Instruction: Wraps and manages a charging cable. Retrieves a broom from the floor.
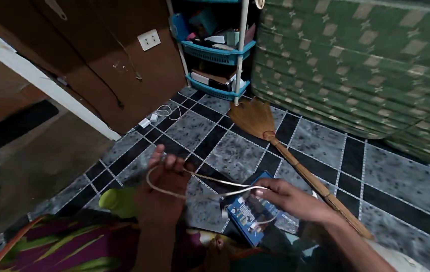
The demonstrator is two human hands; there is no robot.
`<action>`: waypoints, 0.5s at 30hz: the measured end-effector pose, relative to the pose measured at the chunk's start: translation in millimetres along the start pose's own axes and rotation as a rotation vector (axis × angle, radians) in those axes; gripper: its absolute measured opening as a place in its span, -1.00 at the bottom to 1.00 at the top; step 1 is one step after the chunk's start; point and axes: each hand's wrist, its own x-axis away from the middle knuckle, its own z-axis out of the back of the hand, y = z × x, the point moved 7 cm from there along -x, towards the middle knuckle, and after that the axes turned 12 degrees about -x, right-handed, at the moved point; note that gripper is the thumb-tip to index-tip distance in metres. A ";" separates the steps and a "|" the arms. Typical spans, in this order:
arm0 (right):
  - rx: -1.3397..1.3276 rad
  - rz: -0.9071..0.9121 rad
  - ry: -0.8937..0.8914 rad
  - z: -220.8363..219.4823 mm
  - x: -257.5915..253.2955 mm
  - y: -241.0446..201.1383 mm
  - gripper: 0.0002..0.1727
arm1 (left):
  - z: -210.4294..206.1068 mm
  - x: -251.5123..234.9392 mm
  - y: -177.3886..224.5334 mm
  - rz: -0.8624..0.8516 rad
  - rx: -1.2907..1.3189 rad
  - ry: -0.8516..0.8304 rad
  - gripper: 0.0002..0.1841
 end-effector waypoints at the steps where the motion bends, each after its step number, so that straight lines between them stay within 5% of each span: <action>1: 0.060 -0.005 0.024 10.5 0.7 -9.0 -0.71 | 7.0 -1.2 5.0 -0.021 -0.105 -0.040 -0.67; 3: 0.221 0.012 0.060 28.0 0.2 -28.6 -0.74 | 22.0 -2.7 16.9 -0.097 -0.394 -0.071 -0.67; 7: 0.572 -0.111 -0.013 38.2 -5.9 -51.3 -0.66 | 19.2 7.0 45.3 -0.331 -1.015 0.125 -0.66; 10: 0.762 -0.225 -0.104 22.7 -14.0 -69.7 -0.67 | -38.4 29.1 29.5 -0.370 -1.288 -0.167 -0.29; 15: 0.386 0.295 -0.188 11.4 -26.6 -116.5 -0.81 | -70.8 14.3 -67.2 -0.179 -1.118 -0.571 0.24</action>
